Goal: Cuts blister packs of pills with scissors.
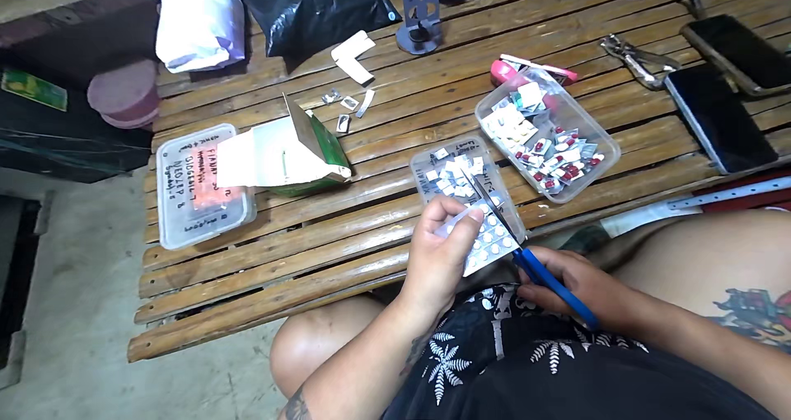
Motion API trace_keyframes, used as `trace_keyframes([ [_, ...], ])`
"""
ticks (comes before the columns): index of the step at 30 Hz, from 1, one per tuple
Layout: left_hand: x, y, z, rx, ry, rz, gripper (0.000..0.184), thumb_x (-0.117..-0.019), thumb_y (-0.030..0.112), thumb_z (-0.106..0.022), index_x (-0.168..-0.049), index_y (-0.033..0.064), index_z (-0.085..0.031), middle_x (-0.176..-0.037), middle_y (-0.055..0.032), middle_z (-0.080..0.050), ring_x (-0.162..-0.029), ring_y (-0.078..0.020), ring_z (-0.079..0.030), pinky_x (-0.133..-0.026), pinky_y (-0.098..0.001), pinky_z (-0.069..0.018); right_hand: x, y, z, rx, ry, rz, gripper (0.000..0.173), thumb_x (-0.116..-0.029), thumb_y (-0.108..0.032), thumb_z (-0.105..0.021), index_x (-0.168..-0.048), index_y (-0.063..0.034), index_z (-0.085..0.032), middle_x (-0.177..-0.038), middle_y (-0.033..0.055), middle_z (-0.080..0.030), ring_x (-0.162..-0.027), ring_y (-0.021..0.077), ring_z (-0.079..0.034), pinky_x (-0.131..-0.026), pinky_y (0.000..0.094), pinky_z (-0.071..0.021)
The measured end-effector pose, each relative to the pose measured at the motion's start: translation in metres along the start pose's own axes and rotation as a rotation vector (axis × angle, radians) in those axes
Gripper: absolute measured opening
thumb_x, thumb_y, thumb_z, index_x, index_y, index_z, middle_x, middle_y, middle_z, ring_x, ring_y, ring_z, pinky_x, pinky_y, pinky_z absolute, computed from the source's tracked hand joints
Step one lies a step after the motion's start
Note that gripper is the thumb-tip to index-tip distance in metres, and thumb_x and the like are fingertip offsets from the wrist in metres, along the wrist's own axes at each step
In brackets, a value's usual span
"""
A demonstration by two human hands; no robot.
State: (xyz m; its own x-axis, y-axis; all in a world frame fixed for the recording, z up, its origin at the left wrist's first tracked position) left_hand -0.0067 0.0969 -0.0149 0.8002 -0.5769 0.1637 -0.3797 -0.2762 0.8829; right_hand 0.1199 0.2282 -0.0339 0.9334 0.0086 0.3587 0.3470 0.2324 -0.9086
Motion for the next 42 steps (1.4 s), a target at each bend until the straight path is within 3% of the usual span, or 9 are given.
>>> trace_keyframes([
  [42, 0.0004, 0.0026, 0.0012, 0.015, 0.011, 0.003, 0.01, -0.0963, 0.006, -0.062, -0.09, 0.0134, -0.06, -0.068, -0.0011, -0.06, -0.058, -0.0044, -0.058, -0.057, -0.0193, -0.0516, 0.001, -0.0026, 0.0006, 0.0, 0.021, 0.025, 0.031, -0.0915, -0.046, -0.07, -0.091, -0.017, -0.06, -0.07, -0.0135, -0.053, -0.06, -0.0083, -0.049, -0.054, 0.0101, -0.0394],
])
Point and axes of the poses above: each hand's wrist, its own x-axis away from the middle knuckle, its own z-axis out of the back of the hand, y = z × x, the point moved 7 cm from there along -x, towards the middle knuckle
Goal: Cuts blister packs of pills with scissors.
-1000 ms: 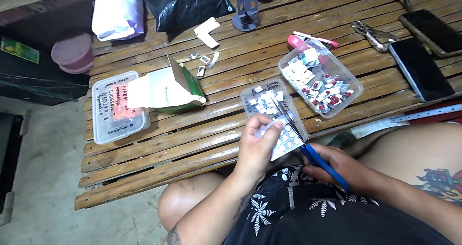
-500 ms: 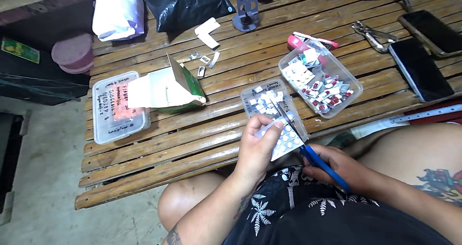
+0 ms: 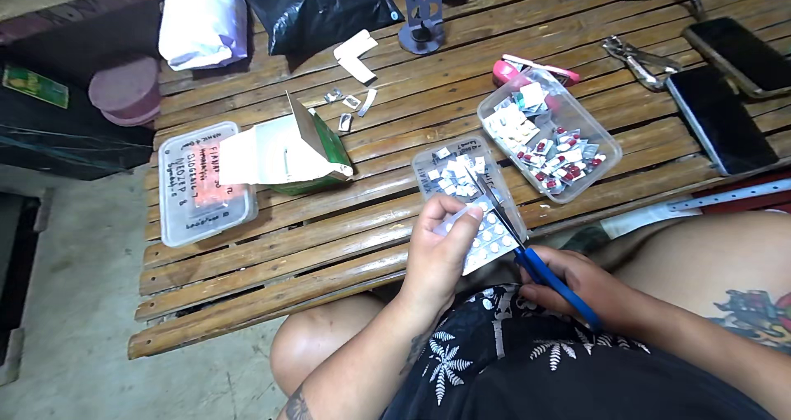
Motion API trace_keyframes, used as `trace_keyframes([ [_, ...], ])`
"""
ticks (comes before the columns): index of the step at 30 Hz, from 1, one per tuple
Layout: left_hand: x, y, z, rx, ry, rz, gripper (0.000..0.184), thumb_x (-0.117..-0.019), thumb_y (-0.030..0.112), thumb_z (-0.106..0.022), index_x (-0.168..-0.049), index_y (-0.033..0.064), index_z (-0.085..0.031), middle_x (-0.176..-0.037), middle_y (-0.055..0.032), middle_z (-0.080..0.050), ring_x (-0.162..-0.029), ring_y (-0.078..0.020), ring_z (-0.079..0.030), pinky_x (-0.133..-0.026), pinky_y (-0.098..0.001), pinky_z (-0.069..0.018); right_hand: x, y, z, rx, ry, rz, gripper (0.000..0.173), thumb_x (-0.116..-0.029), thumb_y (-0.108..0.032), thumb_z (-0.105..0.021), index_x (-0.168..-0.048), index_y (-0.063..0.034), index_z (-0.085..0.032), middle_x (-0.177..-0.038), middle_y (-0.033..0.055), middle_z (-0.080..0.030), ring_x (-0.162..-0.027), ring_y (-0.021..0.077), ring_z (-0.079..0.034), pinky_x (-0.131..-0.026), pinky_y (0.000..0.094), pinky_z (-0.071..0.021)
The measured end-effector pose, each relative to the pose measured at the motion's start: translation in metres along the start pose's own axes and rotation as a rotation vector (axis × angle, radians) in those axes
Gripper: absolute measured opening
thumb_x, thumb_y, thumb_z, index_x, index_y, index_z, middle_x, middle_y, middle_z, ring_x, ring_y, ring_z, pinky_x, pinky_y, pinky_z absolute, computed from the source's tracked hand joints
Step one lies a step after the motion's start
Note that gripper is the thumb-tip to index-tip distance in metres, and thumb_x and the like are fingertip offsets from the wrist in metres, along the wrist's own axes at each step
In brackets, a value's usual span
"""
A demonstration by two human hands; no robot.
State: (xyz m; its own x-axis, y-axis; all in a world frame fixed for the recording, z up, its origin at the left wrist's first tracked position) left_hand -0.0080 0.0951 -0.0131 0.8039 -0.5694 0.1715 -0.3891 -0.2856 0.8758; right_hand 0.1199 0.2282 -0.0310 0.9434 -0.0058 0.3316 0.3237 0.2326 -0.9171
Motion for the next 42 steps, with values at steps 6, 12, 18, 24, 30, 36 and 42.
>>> trace_keyframes([
  [6, 0.0002, -0.0004, -0.0009, 0.004, -0.009, -0.001, 0.011, -0.0957, 0.005, -0.062, -0.089, 0.0138, -0.061, -0.068, -0.0003, -0.06, -0.058, -0.0037, -0.058, -0.057, -0.0187, -0.0516, 0.0001, 0.0007, -0.0008, -0.012, -0.014, -0.014, 0.03, -0.0914, -0.045, -0.07, -0.092, -0.0172, -0.06, -0.071, -0.0129, -0.054, -0.061, -0.0077, -0.05, -0.054, 0.0103, -0.04],
  [12, -0.0001, -0.0015, -0.0008, -0.017, -0.008, 0.004, 0.01, -0.0952, 0.006, -0.062, -0.089, 0.0138, -0.061, -0.069, -0.0003, -0.06, -0.058, -0.0037, -0.057, -0.056, -0.0187, -0.0506, 0.0001, 0.0014, -0.0011, -0.022, -0.019, -0.022, 0.03, -0.0913, -0.045, -0.071, -0.091, -0.0177, -0.06, -0.07, -0.0132, -0.054, -0.06, -0.0075, -0.05, -0.054, 0.0106, -0.0398],
  [18, 0.0, -0.0015, -0.001, -0.011, -0.02, -0.001, 0.011, -0.0956, 0.005, -0.062, -0.089, 0.0136, -0.061, -0.069, -0.0001, -0.06, -0.058, -0.0033, -0.057, -0.057, -0.0184, -0.0503, 0.0002, 0.0001, -0.0005, 0.022, 0.009, 0.011, 0.031, -0.0926, -0.046, -0.069, -0.089, -0.0165, -0.06, -0.069, -0.0132, -0.052, -0.06, -0.0083, -0.048, -0.054, 0.0104, -0.0386],
  [24, -0.0005, -0.0022, -0.0003, -0.01, -0.01, -0.008, 0.011, -0.0951, 0.005, -0.062, -0.088, 0.014, -0.061, -0.068, 0.0002, -0.059, -0.057, -0.0031, -0.056, -0.056, -0.0183, -0.0498, -0.0012, 0.0022, -0.0001, 0.007, 0.043, 0.029, 0.031, -0.0931, -0.045, -0.069, -0.085, -0.0178, -0.058, -0.065, -0.0129, -0.05, -0.056, -0.0074, -0.045, -0.05, 0.0112, -0.0359],
  [30, -0.0014, -0.0033, 0.0002, -0.012, -0.004, -0.005, 0.011, -0.0954, 0.005, -0.062, -0.088, 0.0133, -0.061, -0.068, 0.0001, -0.059, -0.058, -0.0035, -0.056, -0.057, -0.0186, -0.0504, -0.0022, 0.0035, 0.0011, 0.02, 0.068, 0.036, 0.03, -0.0931, -0.044, -0.069, -0.082, -0.0182, -0.058, -0.064, -0.0134, -0.049, -0.055, -0.0073, -0.045, -0.05, 0.0117, -0.0352],
  [36, -0.0032, -0.005, 0.0014, -0.04, 0.011, 0.006, 0.01, -0.0962, 0.006, -0.062, -0.089, 0.0133, -0.06, -0.069, 0.0, -0.06, -0.059, -0.0044, -0.057, -0.059, -0.0203, -0.0518, -0.0025, 0.0072, 0.0027, 0.023, 0.066, -0.036, 0.03, -0.0924, -0.045, -0.07, -0.081, -0.0192, -0.058, -0.062, -0.0134, -0.049, -0.053, -0.0064, -0.045, -0.049, 0.0131, -0.0364],
  [42, -0.0021, -0.0028, 0.002, -0.122, 0.008, 0.074, 0.005, -0.1, 0.011, -0.06, -0.095, 0.0095, -0.059, -0.069, -0.0063, -0.063, -0.051, -0.0086, -0.061, -0.045, -0.0218, -0.0525, -0.0026, 0.0092, 0.0013, 0.029, 0.044, -0.051, 0.03, -0.0934, -0.045, -0.068, -0.082, -0.0188, -0.059, -0.063, -0.0133, -0.049, -0.055, -0.0062, -0.046, -0.05, 0.0136, -0.037],
])
Point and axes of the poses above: each hand's wrist, its own x-axis away from the middle knuckle, its own z-axis out of the back of the hand, y = z × x, the point moved 7 cm from there along -x, towards the middle knuckle
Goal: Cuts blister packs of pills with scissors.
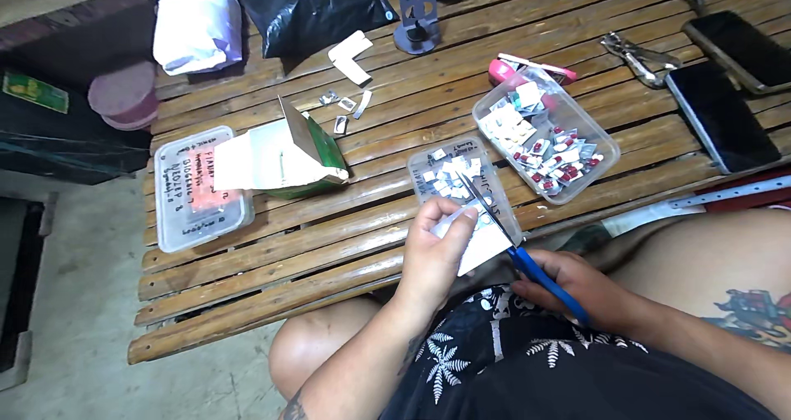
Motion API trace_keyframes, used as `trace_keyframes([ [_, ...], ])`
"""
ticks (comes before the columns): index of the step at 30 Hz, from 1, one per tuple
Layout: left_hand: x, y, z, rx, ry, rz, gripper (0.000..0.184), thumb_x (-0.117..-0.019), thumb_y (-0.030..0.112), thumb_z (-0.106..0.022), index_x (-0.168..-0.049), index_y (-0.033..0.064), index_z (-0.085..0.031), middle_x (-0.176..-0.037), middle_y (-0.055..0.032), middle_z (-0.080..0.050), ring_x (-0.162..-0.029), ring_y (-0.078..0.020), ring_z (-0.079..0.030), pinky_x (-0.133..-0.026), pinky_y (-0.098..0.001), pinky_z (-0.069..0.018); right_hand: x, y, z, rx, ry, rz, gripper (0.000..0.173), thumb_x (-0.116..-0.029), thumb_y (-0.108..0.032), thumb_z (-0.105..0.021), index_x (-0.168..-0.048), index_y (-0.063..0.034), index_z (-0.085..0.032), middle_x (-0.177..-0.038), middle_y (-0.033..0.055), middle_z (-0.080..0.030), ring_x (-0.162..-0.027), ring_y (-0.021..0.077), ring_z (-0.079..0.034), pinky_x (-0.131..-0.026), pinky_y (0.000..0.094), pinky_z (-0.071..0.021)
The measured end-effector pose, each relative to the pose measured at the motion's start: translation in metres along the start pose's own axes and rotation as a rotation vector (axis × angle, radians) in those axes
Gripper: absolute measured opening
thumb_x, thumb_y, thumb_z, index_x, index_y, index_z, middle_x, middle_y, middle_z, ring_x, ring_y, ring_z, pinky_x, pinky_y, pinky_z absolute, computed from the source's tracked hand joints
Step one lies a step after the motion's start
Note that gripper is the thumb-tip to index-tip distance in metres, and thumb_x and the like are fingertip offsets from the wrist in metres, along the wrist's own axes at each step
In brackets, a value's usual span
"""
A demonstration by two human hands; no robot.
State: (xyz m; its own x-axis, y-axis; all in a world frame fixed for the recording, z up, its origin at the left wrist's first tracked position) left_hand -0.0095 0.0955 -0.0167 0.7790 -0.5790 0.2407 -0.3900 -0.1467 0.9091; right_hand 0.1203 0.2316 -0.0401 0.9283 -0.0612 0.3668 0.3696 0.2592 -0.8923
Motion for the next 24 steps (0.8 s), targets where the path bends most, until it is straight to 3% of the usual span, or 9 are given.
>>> trace_keyframes([
  [19, 0.0049, 0.0005, -0.0035, 0.024, -0.076, 0.05, 0.008, -0.0992, 0.008, -0.057, -0.092, 0.0096, -0.057, -0.064, -0.004, -0.06, -0.049, -0.0064, -0.059, -0.045, -0.0196, -0.0508, -0.0001, -0.0052, -0.0069, -0.094, -0.094, -0.041, 0.03, -0.0917, -0.046, -0.07, -0.09, -0.0177, -0.06, -0.069, -0.0127, -0.053, -0.059, -0.0057, -0.051, -0.054, 0.0126, -0.042],
  [24, 0.0047, -0.0018, -0.0015, 0.03, -0.079, 0.083, 0.007, -0.101, 0.01, -0.057, -0.094, 0.0085, -0.057, -0.065, -0.0063, -0.061, -0.047, -0.0076, -0.058, -0.043, -0.0193, -0.0497, -0.0017, -0.0066, -0.0071, -0.077, -0.058, -0.06, 0.028, -0.0935, -0.043, -0.068, -0.087, -0.0176, -0.059, -0.066, -0.013, -0.051, -0.056, -0.0057, -0.048, -0.052, 0.0131, -0.0403],
])
Point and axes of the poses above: each hand's wrist, its own x-axis away from the middle knuckle, its own z-axis out of the back of the hand, y = z × x, the point moved 7 cm from there along -x, towards the middle knuckle
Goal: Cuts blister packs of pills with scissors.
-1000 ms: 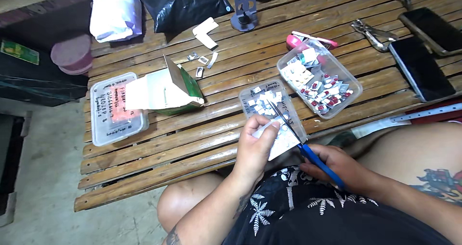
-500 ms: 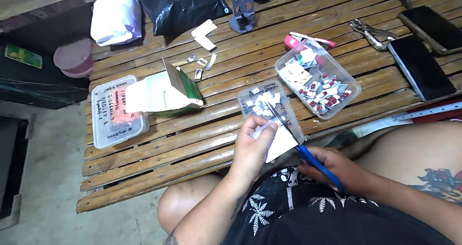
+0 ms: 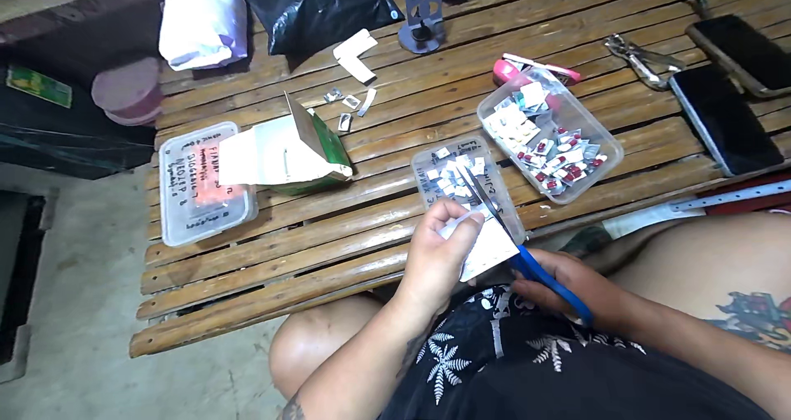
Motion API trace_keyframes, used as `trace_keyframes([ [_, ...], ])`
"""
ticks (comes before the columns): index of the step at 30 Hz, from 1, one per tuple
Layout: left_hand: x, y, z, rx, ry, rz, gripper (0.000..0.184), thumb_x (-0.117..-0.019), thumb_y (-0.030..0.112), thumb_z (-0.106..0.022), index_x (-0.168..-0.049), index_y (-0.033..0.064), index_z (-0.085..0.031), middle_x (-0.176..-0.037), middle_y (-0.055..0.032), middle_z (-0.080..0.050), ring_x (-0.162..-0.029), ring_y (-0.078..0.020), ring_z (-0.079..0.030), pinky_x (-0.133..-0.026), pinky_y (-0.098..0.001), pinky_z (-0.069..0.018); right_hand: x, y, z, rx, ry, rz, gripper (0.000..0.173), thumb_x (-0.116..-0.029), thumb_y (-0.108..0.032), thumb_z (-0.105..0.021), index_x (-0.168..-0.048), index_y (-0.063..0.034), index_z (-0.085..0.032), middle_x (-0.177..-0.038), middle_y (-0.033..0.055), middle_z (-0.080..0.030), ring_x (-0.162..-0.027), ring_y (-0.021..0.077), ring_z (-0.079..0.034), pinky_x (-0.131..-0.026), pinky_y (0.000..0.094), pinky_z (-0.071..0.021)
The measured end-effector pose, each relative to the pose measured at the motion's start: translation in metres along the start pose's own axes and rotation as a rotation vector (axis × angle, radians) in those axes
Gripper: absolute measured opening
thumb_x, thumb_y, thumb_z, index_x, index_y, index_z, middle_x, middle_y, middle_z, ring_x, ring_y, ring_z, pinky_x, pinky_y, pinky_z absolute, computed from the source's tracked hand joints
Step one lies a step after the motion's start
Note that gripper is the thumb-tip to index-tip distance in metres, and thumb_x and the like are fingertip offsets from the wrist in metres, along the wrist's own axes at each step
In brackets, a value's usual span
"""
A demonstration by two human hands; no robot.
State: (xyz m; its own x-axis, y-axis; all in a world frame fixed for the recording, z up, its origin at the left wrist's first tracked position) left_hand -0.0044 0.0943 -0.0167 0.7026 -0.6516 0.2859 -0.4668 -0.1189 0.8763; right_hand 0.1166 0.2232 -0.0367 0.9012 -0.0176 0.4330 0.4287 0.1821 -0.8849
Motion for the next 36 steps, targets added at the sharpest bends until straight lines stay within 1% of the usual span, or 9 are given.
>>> trace_keyframes([
  [4, 0.001, -0.001, 0.0, 0.031, 0.015, 0.037, 0.007, -0.1032, 0.012, -0.054, -0.098, 0.0076, -0.057, -0.069, -0.0084, -0.064, -0.048, -0.0085, -0.061, -0.043, -0.0193, -0.0509, -0.001, 0.002, -0.002, -0.034, -0.003, -0.016, 0.026, -0.0948, -0.041, -0.068, -0.086, -0.0186, -0.059, -0.063, -0.0129, -0.052, -0.053, -0.0044, -0.049, -0.05, 0.0141, -0.0411],
  [7, 0.001, 0.002, 0.001, 0.074, 0.024, 0.028, 0.009, -0.1063, 0.013, -0.049, -0.102, 0.0085, -0.055, -0.072, -0.0089, -0.066, -0.05, -0.0092, -0.063, -0.044, -0.0191, -0.0519, 0.0, 0.003, -0.001, -0.042, -0.011, -0.041, 0.026, -0.0935, -0.043, -0.068, -0.09, -0.0182, -0.06, -0.067, -0.0127, -0.055, -0.056, -0.0036, -0.053, -0.053, 0.0148, -0.0444],
  [11, 0.001, 0.004, 0.001, 0.19, 0.012, 0.021, 0.013, -0.1095, 0.016, -0.043, -0.11, 0.0097, -0.054, -0.083, -0.0109, -0.069, -0.059, -0.0144, -0.069, -0.05, -0.0238, -0.0582, 0.003, 0.0, 0.002, -0.084, -0.012, 0.023, 0.029, -0.0931, -0.046, -0.068, -0.095, -0.0185, -0.061, -0.071, -0.0142, -0.057, -0.061, -0.004, -0.056, -0.058, 0.0152, -0.0488],
  [14, 0.001, 0.005, 0.0, 0.259, -0.005, 0.037, 0.01, -0.1054, 0.009, -0.05, -0.115, 0.0086, -0.052, -0.09, -0.0136, -0.071, -0.068, -0.0179, -0.073, -0.057, -0.0271, -0.0616, 0.005, -0.002, 0.004, -0.095, -0.003, 0.067, 0.03, -0.0925, -0.048, -0.068, -0.095, -0.0192, -0.06, -0.072, -0.0143, -0.057, -0.062, -0.0041, -0.057, -0.058, 0.0151, -0.0493],
  [17, 0.002, 0.007, 0.0, 0.24, -0.015, 0.021, 0.034, -0.0918, -0.006, -0.062, -0.12, 0.0093, -0.052, -0.096, -0.0139, -0.072, -0.075, -0.0192, -0.073, -0.064, -0.0287, -0.0621, 0.006, -0.004, 0.007, -0.109, 0.027, 0.089, 0.029, -0.0913, -0.047, -0.07, -0.095, -0.0198, -0.061, -0.072, -0.0148, -0.058, -0.062, -0.0046, -0.056, -0.058, 0.0144, -0.0489],
  [20, 0.0, 0.011, 0.003, 0.2, -0.011, -0.036, 0.04, -0.0872, -0.01, -0.066, -0.12, 0.0097, -0.052, -0.097, -0.0131, -0.072, -0.076, -0.0188, -0.073, -0.064, -0.0286, -0.062, 0.01, -0.005, 0.012, -0.079, 0.021, 0.116, 0.033, -0.091, -0.052, -0.07, -0.095, -0.0207, -0.061, -0.073, -0.0153, -0.058, -0.064, -0.0053, -0.056, -0.058, 0.0138, -0.0478],
  [24, 0.0, 0.014, 0.005, 0.175, 0.011, -0.064, 0.043, -0.0867, -0.008, -0.069, -0.122, 0.0106, -0.054, -0.093, -0.0116, -0.073, -0.072, -0.0153, -0.072, -0.061, -0.0249, -0.0598, 0.017, -0.007, 0.021, 0.066, 0.013, 0.093, 0.039, -0.0891, -0.056, -0.069, -0.097, -0.0185, -0.062, -0.074, -0.0154, -0.057, -0.063, -0.008, -0.054, -0.057, 0.0114, -0.0447],
  [30, 0.002, 0.018, 0.007, 0.157, 0.008, -0.139, 0.042, -0.0896, -0.007, -0.067, -0.126, 0.0089, -0.053, -0.096, -0.0092, -0.073, -0.072, -0.0114, -0.069, -0.06, -0.0223, -0.0576, 0.023, -0.004, 0.015, 0.139, -0.06, 0.033, 0.05, -0.0856, -0.061, -0.071, -0.103, -0.0153, -0.06, -0.075, -0.0145, -0.056, -0.064, -0.0087, -0.052, -0.057, 0.0107, -0.0438],
  [36, 0.004, 0.018, 0.004, 0.166, 0.0, -0.139, 0.042, -0.0898, -0.007, -0.066, -0.126, 0.0097, -0.052, -0.095, -0.0088, -0.072, -0.073, -0.0115, -0.069, -0.062, -0.0228, -0.0582, 0.021, -0.006, 0.005, 0.172, -0.075, -0.008, 0.041, -0.0864, -0.053, -0.071, -0.101, -0.0161, -0.06, -0.074, -0.0148, -0.054, -0.063, -0.0089, -0.051, -0.057, 0.0105, -0.0423],
])
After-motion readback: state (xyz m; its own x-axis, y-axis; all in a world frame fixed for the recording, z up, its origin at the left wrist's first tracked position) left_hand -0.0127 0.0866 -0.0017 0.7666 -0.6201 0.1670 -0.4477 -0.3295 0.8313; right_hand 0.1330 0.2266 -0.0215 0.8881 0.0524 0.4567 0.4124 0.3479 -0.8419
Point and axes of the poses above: each hand's wrist, its own x-axis away from the middle knuckle, its own z-axis out of the back of the hand, y = z × x, the point moved 7 cm from there along -x, towards the middle knuckle
